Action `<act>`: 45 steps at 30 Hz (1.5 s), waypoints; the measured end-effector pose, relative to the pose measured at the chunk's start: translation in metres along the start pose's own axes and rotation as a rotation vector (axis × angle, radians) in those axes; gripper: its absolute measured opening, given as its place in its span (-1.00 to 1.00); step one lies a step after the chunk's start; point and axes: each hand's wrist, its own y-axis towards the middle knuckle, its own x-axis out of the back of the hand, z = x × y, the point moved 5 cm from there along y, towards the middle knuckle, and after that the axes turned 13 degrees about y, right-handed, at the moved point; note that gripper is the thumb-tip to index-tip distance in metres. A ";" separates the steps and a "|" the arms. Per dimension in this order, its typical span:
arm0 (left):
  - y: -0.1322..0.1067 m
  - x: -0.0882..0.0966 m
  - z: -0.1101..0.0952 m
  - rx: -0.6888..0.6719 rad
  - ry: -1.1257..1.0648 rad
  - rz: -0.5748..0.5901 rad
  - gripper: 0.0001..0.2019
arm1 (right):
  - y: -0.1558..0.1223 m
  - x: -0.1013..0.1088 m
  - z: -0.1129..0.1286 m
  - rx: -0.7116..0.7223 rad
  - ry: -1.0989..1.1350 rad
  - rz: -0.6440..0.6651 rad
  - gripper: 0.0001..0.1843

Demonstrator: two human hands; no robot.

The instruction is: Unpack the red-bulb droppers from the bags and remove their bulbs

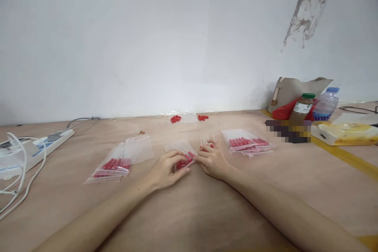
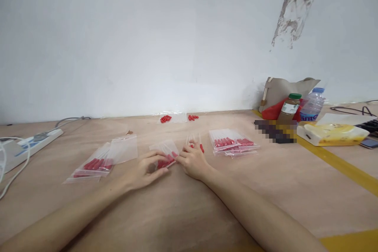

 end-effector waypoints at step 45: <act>0.008 -0.033 0.007 0.263 -0.259 -0.071 -0.82 | 0.004 0.000 0.011 0.048 0.109 -0.054 -0.80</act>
